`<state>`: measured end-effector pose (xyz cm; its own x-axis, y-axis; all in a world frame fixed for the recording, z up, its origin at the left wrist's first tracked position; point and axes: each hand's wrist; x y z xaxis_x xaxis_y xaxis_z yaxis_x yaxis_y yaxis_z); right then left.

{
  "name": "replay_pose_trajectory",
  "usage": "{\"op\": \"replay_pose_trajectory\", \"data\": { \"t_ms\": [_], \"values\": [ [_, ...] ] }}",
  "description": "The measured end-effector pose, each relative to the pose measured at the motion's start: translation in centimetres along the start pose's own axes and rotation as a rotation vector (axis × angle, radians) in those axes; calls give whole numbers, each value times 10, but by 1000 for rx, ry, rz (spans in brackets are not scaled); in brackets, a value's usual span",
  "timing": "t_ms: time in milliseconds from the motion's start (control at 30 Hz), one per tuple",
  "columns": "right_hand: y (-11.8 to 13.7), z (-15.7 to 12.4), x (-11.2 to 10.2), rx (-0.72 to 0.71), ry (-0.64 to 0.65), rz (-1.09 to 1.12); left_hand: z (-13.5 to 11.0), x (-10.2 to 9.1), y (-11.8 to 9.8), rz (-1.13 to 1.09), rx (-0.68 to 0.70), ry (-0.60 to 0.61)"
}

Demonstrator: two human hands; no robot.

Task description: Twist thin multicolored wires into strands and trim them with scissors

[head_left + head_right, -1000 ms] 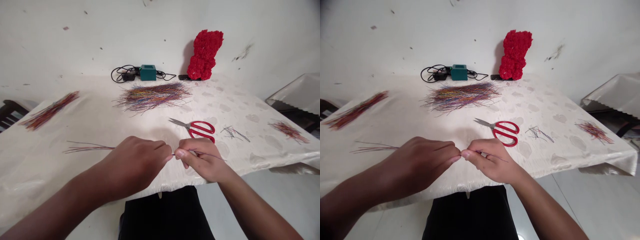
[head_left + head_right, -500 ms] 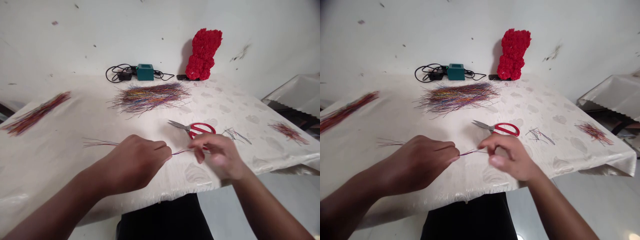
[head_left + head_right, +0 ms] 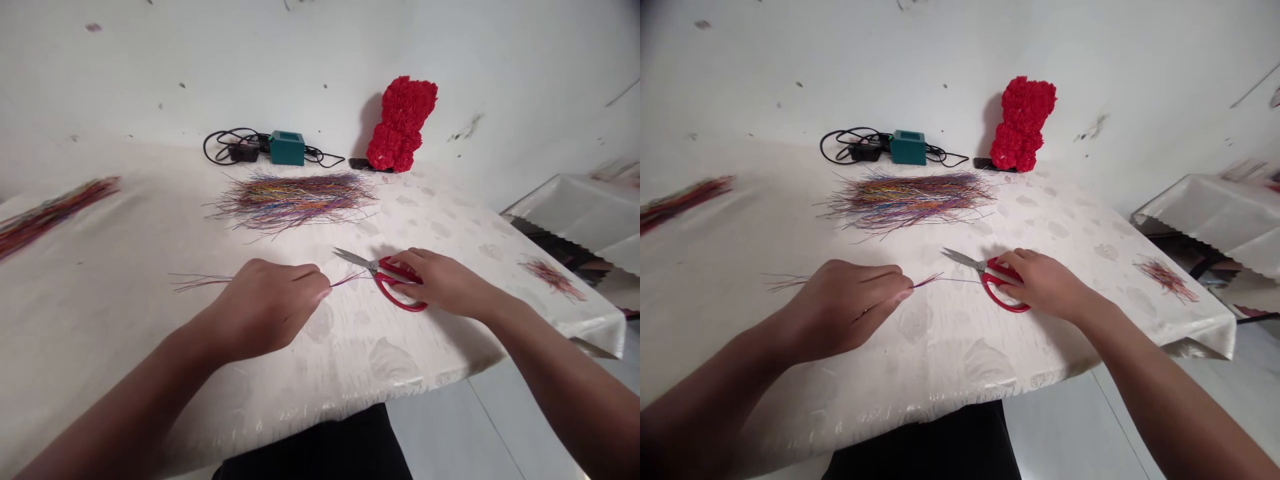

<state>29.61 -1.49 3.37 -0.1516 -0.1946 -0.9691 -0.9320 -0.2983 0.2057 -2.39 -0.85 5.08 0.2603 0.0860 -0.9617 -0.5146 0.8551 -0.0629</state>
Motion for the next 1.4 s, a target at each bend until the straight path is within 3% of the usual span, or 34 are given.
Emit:
{"op": "replay_pose_trajectory", "data": {
  "t_ms": [133, 367, 500, 667, 900, 1400],
  "values": [
    [-3, -4, -8, 53, 22, 178, -6, 3, 2, 14, -34, -87],
    [2, -18, -4, -64, -222, 1016, -13, 1, 4, -181, -74, -255],
    [32, -13, 9, -158, -82, 1237, -13, -2, 5, -276, -102, -327],
    [71, -22, 13, -215, 123, 1278, -15, -5, 9, -197, -108, -382],
    [90, -44, 4, -178, 321, 1081, -18, -8, 7, -154, -135, -467],
    [134, -30, -10, -26, 205, 583, -22, -15, 0, -370, -168, -558]
  ]
}}
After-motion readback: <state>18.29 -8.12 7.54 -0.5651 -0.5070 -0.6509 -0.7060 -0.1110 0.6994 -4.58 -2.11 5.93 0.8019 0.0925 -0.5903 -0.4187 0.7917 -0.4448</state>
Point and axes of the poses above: each hand's wrist, its own z-axis towards the middle knuckle, its own x-axis out of the palm, y = z × x, and after that the axes turned 4 degrees about y, right-handed
